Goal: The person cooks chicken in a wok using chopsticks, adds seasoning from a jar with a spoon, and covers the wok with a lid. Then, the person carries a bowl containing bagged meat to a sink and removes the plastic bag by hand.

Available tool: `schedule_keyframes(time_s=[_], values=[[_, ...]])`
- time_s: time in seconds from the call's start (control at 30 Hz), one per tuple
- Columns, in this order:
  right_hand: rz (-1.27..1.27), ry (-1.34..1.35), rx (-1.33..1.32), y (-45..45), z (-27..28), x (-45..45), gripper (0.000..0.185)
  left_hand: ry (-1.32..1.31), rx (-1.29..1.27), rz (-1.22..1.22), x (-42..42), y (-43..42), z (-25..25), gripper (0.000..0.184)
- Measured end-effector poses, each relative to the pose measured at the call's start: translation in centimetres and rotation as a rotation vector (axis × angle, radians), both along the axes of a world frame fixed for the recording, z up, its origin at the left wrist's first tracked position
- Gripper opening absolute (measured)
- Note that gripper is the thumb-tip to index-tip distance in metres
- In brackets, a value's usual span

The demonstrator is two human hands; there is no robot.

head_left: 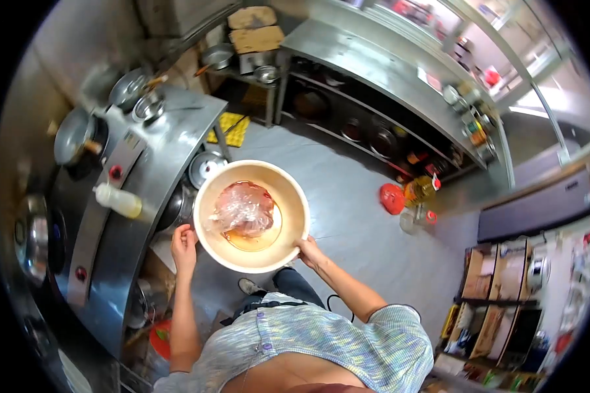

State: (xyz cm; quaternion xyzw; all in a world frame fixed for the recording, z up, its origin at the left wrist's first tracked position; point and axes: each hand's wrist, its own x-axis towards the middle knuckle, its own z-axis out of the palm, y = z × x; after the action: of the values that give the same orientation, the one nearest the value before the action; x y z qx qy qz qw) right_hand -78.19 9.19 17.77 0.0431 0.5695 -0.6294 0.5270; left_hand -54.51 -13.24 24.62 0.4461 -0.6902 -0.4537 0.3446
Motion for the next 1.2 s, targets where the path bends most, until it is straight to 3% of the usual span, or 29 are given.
schedule_keyframes(time_s=[0.1,0.2,0.27,0.33,0.4,0.5,0.6,0.63,0.77,0.83,0.97,1.03,1.07,1.1,1.13,1.17,1.2], values=[[-0.175,0.021,-0.056,6.6,-0.2,-2.2,0.038,-0.062,0.080,-0.182,-2.4,-0.3,-4.5,0.017],[-0.394,0.076,-0.089,14.7,0.4,-4.0,0.039,-0.188,0.147,-0.450,-5.8,-2.2,-15.2,0.016],[-0.528,0.087,-0.086,20.3,0.8,-5.3,0.042,-0.278,0.452,-0.458,-11.9,2.5,-11.0,0.018],[-0.661,0.157,-0.091,26.0,2.3,-6.5,0.041,-0.323,0.716,-0.409,-17.5,6.1,-11.7,0.016],[-0.781,0.161,-0.036,32.3,1.9,-7.3,0.041,-0.356,0.907,-0.399,-21.8,9.3,-15.5,0.016],[-1.010,0.266,-0.007,39.6,3.4,-7.9,0.041,-0.776,0.827,-0.577,-26.5,14.5,-19.3,0.018],[-1.281,0.329,-0.054,45.8,1.7,-8.6,0.040,-0.927,0.619,-0.789,-30.5,19.7,-20.6,0.019],[-1.416,0.369,-0.066,48.1,0.7,-8.5,0.039,-0.943,0.643,-0.822,-32.3,21.4,-20.9,0.019],[-1.558,0.240,-0.083,55.9,1.2,-8.8,0.035,-1.055,0.710,-1.000,-38.8,25.2,-23.0,0.022],[-1.727,0.235,-0.066,59.4,1.5,-9.4,0.034,-1.213,0.628,-1.066,-44.3,27.3,-23.8,0.022],[-1.954,0.269,-0.102,66.5,0.0,-9.8,0.034,-1.156,0.499,-1.154,-58.5,33.4,-24.0,0.020],[-2.008,0.247,-0.108,70.1,0.4,-9.9,0.035,-1.080,0.472,-1.185,-66.8,39.1,-23.8,0.020],[-2.066,0.253,-0.076,71.5,1.1,-10.0,0.036,-1.165,0.328,-1.188,-71.4,44.1,-24.5,0.020],[-2.122,0.266,-0.040,72.7,2.1,-10.6,0.037,-1.028,0.294,-1.380,-75.7,48.1,-28.2,0.018],[-2.181,0.267,-0.022,73.4,2.6,-9.6,0.037,-1.019,0.070,-1.751,-79.2,53.5,-28.5,0.023],[-2.287,0.306,-0.025,74.1,3.1,-9.6,0.039,-0.905,-0.085,-1.675,-81.2,61.5,-27.0,0.030],[-2.295,0.312,-0.070,75.0,2.8,-8.8,0.039,-0.818,-0.057,-1.800,-82.5,69.4,-23.6,0.028]])
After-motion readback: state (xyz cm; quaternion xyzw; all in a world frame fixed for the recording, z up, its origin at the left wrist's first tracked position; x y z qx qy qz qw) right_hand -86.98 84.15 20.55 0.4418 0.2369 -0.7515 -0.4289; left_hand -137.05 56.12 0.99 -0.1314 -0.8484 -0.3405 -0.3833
